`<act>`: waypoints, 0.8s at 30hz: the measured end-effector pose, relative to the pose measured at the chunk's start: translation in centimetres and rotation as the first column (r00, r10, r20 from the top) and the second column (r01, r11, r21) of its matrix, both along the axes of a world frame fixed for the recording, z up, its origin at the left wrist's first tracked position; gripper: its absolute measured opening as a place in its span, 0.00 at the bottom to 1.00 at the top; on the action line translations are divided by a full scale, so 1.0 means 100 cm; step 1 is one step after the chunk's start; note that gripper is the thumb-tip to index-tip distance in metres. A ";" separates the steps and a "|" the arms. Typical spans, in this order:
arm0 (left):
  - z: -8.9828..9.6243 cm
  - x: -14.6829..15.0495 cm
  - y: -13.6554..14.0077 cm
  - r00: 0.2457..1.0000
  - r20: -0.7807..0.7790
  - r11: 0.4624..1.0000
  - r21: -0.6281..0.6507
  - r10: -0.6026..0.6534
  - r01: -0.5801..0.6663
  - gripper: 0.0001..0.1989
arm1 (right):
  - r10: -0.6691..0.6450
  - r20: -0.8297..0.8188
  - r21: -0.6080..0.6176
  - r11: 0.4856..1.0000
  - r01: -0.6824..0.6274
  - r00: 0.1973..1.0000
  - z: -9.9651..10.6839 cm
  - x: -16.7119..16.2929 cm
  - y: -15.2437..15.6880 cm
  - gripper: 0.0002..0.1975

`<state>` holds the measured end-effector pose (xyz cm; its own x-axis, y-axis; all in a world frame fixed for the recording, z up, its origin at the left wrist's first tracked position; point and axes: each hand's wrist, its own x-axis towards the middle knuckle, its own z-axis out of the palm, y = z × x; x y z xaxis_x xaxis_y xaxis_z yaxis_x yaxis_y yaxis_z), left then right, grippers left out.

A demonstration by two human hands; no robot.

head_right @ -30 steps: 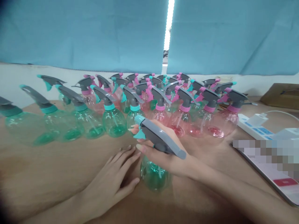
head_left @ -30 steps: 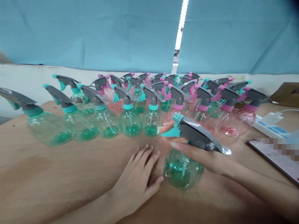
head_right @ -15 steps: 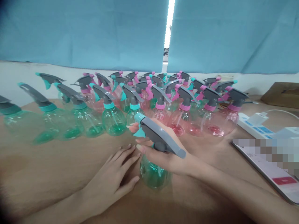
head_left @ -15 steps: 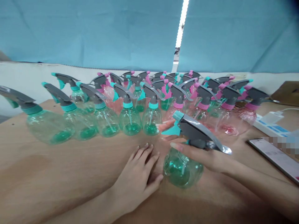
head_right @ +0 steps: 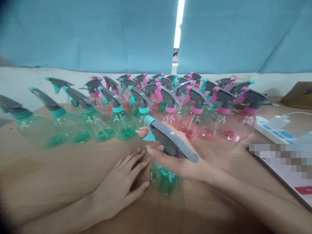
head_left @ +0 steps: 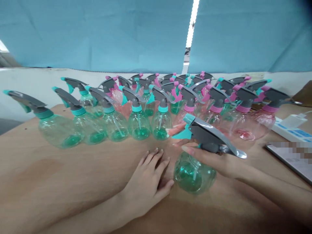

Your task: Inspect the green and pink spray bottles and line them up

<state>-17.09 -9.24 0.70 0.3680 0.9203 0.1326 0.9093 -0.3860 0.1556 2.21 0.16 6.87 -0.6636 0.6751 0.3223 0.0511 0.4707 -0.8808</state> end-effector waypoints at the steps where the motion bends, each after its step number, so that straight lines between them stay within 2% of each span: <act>1: 0.000 0.000 0.000 1.000 0.001 1.000 -0.001 -0.002 0.002 0.27 | -0.003 -0.005 0.000 1.000 0.003 1.000 -0.001 0.000 0.000 0.07; 11: -0.002 0.000 0.000 1.000 0.027 1.000 0.009 -0.003 0.002 0.27 | -0.020 -0.031 0.031 0.999 0.021 0.999 0.004 -0.002 -0.002 0.05; 15: -0.001 0.000 0.000 1.000 0.030 1.000 0.012 0.006 -0.007 0.26 | -0.073 0.052 0.046 0.996 0.071 0.996 0.005 0.000 -0.002 0.05; 21: -0.002 -0.001 -0.001 0.999 0.044 1.000 0.014 -0.001 0.001 0.26 | -0.052 0.051 -0.006 0.999 0.052 0.997 0.003 0.002 -0.003 0.06; 24: -0.001 0.000 0.000 1.000 0.024 1.000 0.006 0.004 -0.004 0.26 | -0.093 0.053 -0.022 0.995 0.095 0.994 -0.003 0.006 -0.002 0.04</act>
